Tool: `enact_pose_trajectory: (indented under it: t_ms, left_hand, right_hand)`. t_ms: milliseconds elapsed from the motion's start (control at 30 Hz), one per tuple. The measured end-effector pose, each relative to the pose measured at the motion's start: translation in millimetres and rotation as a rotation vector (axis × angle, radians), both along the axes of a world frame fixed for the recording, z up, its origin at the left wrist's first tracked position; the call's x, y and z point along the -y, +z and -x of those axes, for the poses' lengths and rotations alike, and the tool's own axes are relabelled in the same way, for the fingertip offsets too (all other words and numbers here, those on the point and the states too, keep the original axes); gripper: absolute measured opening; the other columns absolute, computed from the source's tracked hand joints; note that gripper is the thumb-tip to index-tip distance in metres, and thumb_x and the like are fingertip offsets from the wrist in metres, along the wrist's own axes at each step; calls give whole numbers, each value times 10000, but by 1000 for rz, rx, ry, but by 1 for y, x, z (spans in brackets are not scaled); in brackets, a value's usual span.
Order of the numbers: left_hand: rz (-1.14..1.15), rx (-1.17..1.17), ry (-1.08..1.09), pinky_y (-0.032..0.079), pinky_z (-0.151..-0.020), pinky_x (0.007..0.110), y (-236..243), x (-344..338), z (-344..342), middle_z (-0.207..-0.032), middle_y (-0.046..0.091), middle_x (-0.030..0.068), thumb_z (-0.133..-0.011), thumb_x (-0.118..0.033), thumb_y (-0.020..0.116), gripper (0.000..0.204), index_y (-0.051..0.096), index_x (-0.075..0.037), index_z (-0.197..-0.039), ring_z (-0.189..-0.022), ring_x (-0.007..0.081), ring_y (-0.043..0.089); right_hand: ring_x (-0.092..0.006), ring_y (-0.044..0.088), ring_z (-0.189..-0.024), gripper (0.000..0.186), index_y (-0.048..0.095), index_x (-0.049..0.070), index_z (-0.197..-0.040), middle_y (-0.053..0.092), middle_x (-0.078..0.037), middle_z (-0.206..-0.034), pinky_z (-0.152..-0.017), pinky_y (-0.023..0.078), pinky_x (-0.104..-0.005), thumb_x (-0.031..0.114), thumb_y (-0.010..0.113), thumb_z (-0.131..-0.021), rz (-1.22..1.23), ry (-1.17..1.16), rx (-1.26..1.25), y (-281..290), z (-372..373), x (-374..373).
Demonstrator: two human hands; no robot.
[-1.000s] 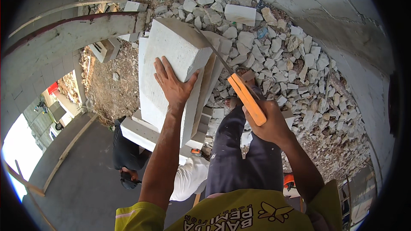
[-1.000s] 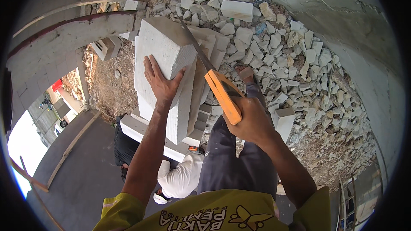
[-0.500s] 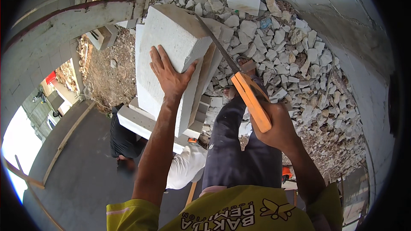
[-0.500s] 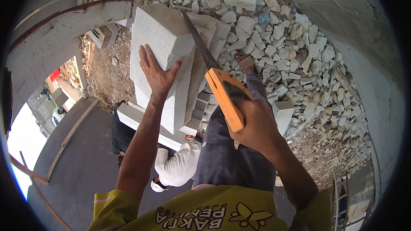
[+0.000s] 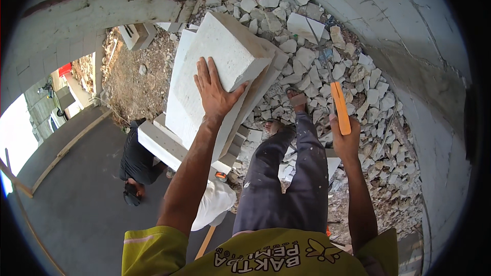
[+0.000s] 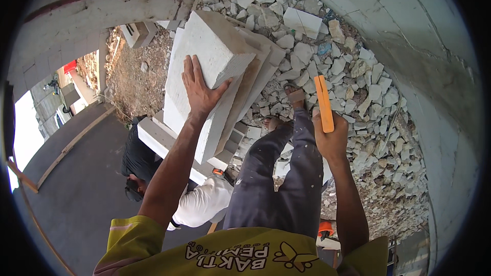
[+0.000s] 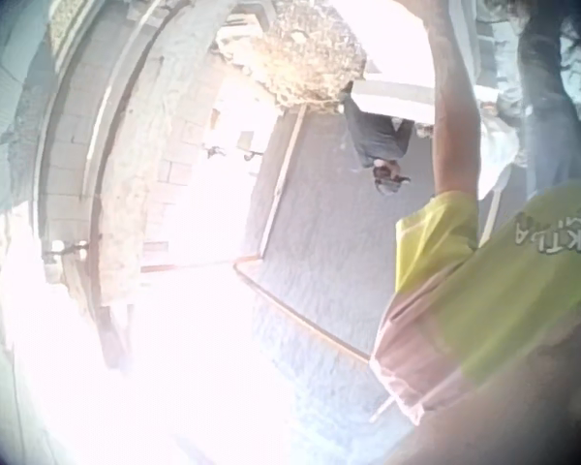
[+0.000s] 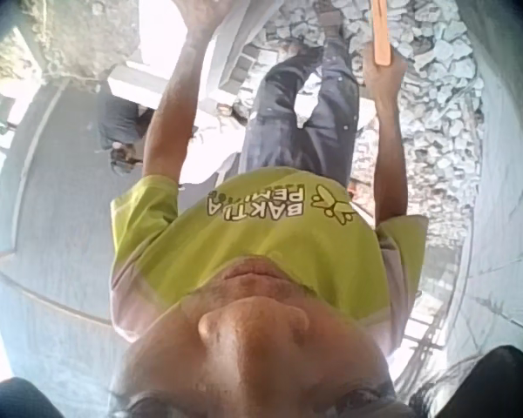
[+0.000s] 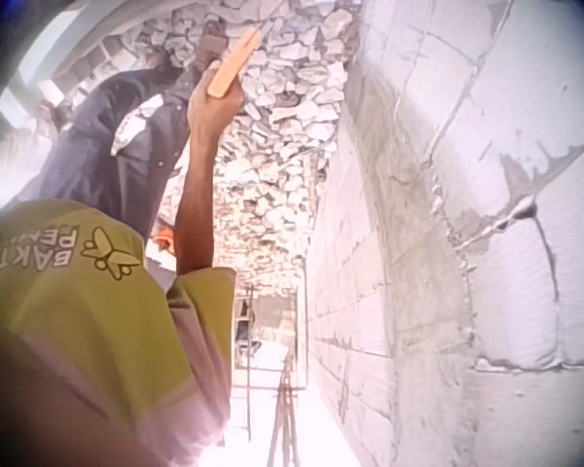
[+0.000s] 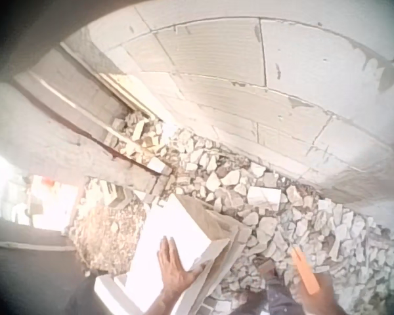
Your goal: The person measures a lightweight concrete brick with a tape measure and then cuts it using a hand saw.
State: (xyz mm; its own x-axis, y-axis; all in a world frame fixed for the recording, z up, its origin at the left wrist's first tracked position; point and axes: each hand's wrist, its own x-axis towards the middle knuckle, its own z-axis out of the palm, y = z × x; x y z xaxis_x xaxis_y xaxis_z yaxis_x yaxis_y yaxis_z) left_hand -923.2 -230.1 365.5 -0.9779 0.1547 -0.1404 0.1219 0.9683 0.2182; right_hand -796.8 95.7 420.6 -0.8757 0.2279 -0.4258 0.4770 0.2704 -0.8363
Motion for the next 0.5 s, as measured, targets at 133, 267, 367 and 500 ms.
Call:
enact_pose_trajectory:
  t_ms: [133,267,367,500]
  left_hand:
    - [11,14,43,141,-1185,572,10,-1,0,-1557,190,257,-689,-567,801,1178,183,-11,-1524,-1471,405,158]
    - [-75,-32,80,81,-1194,579,17,2,-1,-1547,231,233,-767,-655,697,1084,216,-46,-1525,-1472,389,165]
    - [-185,-149,145,69,-1192,579,17,1,-25,-1532,286,204,-874,-531,648,886,263,-46,-1508,-1470,380,181]
    - [-470,-174,270,148,-1174,580,37,-16,-108,-1487,372,198,-948,-260,608,576,387,-25,-1425,-1434,392,272]
  right_hand:
    - [-118,435,-531,293,568,-22,-734,487,-43,-570,-507,365,-327,173,641,-940,-7,14,30,1,-14,-5]
    - [-114,390,-493,295,537,-7,-715,444,-20,-546,-469,304,-324,152,647,-937,-107,46,-108,10,-19,2]
    - [-143,400,-443,275,522,-2,-700,445,-38,-533,-454,304,-319,102,656,-915,-196,174,-286,34,-20,16]
    - [-193,442,-397,247,513,15,-677,451,-52,-522,-424,313,-324,42,664,-870,-222,439,-446,65,-27,37]
